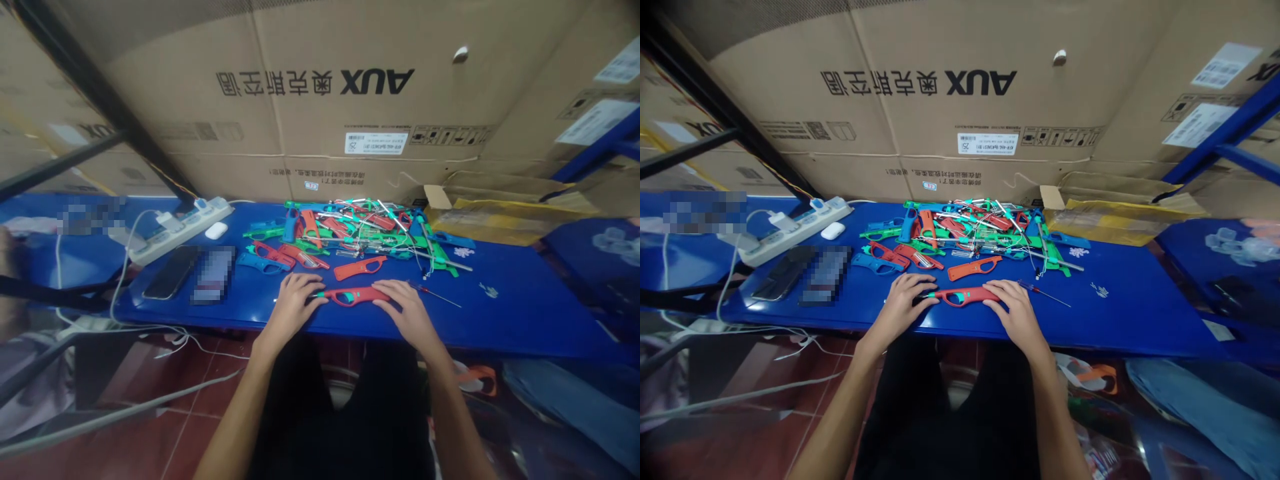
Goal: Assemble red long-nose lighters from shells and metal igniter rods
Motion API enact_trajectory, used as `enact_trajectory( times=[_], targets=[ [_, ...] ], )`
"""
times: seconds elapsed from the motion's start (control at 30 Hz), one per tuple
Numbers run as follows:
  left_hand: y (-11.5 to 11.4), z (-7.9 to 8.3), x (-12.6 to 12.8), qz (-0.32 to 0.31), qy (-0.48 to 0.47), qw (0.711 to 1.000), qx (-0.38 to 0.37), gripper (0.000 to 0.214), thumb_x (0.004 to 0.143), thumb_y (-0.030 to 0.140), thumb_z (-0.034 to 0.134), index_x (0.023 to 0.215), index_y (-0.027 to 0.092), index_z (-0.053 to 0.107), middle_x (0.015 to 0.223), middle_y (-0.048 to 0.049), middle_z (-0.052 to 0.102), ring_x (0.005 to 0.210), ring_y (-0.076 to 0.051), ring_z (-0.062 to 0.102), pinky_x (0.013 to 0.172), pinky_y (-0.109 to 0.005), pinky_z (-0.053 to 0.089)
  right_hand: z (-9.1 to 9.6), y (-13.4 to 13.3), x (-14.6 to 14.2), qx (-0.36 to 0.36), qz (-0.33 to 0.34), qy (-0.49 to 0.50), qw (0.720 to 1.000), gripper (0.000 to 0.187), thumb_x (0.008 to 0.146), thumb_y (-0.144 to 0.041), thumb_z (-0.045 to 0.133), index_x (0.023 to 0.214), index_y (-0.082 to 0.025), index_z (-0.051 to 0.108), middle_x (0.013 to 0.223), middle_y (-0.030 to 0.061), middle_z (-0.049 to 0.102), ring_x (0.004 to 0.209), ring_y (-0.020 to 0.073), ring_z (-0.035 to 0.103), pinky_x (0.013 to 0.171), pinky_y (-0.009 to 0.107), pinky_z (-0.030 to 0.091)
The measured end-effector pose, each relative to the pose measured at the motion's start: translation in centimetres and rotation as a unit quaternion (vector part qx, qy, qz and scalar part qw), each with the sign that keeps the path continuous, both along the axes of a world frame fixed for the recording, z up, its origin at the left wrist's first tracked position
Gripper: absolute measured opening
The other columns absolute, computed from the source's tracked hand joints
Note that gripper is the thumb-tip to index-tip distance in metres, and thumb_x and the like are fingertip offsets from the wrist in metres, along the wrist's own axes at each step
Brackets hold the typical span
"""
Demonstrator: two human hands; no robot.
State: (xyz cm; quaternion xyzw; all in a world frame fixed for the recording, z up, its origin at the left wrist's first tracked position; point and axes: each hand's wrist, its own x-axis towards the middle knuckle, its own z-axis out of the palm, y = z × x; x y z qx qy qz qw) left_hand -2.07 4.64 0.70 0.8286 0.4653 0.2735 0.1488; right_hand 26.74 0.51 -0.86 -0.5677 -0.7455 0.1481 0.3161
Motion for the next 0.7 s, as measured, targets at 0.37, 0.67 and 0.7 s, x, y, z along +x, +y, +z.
enact_trajectory(
  times=[0.37, 0.67, 0.7],
  targets=[
    [0.0, -0.2, -1.4, -0.001, -0.006, 1.000, -0.007, 0.011, 0.095, 0.032, 0.069, 0.104, 0.026, 0.072, 0.125, -0.0063, 0.070, 0.116, -0.025, 0.062, 0.109, -0.050, 0.039, -0.3, 0.4, 0.3, -0.008, 0.004, 0.026, 1.000, 0.029, 0.099, -0.045, 0.057, 0.117, -0.028, 0.072, 0.122, 0.0068, 0.074, 0.120, 0.0293, 0.062, 0.107, 0.051, 0.043],
    [-0.6, 0.0, 0.1, -0.036, 0.005, 0.999, 0.025, 0.021, 0.102, 0.034, 0.058, 0.118, 0.026, 0.069, 0.124, -0.0063, 0.071, 0.116, -0.023, 0.061, 0.112, -0.049, 0.036, 0.3, 0.1, 0.0, -0.018, 0.006, 0.022, 1.000, 0.028, 0.100, -0.043, 0.056, 0.119, -0.028, 0.071, 0.124, 0.0078, 0.073, 0.121, 0.0296, 0.061, 0.108, 0.053, 0.041],
    [-0.5, -0.2, 0.3, -0.037, 0.002, 0.999, 0.027, 0.021, 0.104, 0.033, 0.055, 0.117, 0.026, 0.070, 0.124, -0.0062, 0.071, 0.115, -0.023, 0.061, 0.110, -0.049, 0.038, 0.4, 0.1, -0.1, -0.018, 0.006, 0.019, 1.000, 0.028, 0.100, -0.043, 0.056, 0.119, -0.028, 0.071, 0.124, 0.0078, 0.073, 0.121, 0.0295, 0.061, 0.109, 0.053, 0.040]
  ],
)
